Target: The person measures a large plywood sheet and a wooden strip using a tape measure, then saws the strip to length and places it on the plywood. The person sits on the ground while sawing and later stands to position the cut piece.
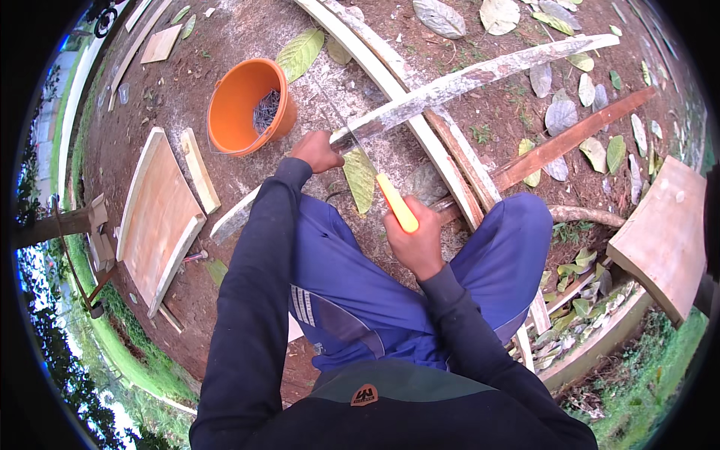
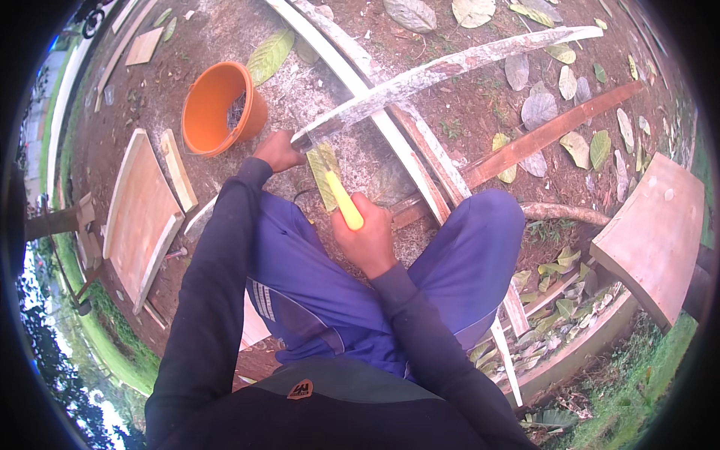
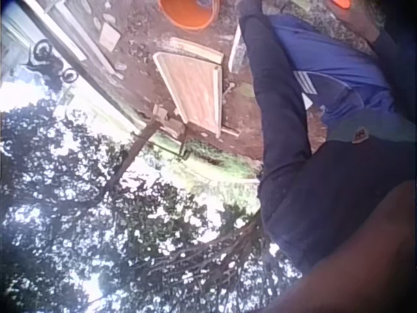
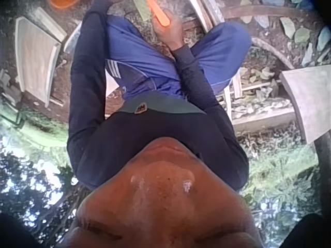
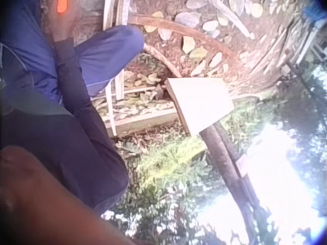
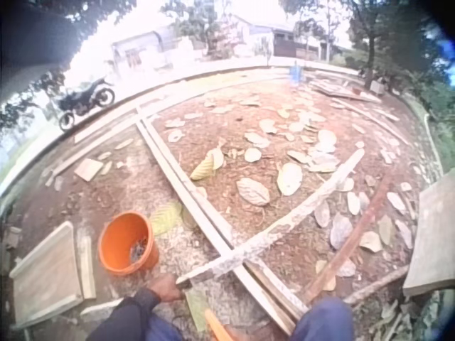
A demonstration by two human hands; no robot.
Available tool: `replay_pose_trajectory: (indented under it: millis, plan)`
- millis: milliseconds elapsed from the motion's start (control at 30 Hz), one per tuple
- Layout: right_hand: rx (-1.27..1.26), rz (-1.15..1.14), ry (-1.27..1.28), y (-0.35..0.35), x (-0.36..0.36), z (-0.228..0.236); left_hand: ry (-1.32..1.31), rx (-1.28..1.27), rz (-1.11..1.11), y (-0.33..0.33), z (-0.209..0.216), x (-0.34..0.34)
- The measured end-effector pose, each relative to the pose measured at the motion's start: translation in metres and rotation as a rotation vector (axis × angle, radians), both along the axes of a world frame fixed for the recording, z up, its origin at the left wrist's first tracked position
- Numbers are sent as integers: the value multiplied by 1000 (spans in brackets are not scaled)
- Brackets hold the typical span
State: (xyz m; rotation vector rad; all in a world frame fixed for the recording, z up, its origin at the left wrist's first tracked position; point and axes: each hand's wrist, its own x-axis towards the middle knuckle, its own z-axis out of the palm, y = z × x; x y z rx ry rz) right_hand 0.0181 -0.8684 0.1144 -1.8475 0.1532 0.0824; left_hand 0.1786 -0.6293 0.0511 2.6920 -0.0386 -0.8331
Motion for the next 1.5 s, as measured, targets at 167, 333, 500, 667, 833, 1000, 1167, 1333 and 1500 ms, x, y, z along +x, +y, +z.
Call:
replay_pose_trajectory:
  millis: [167,333,500,667,833,1000,1167,1333,1500]
  plan:
    - [-4,16,27,4,-8,6,48,-53,0,5,2,-3]
    - [20,-19,50,-32,-65,34,9,-34,16,11,-19,4]
    - [0,3,-20,35,53,-4,18,-94,32,15,-9,9]
    - [-7,32,53,-37,-63,32,22,15,-7,9,4,0]
    - [22,-37,96,-14,-35,29,-33,-15,22,4,-11,5]
    - [-12,-41,-47,27,21,-1,6,-93,38,6,4,-2]
    - [-70,47,66,-58,-99,42,-3,-53,26,7,-7,2]
    - [-16,1,-3,16,16,1,82,-131,86,14,-23,5]
    - [-50,42,36,-12,-30,14,24,-113,55,21,-16,-1]
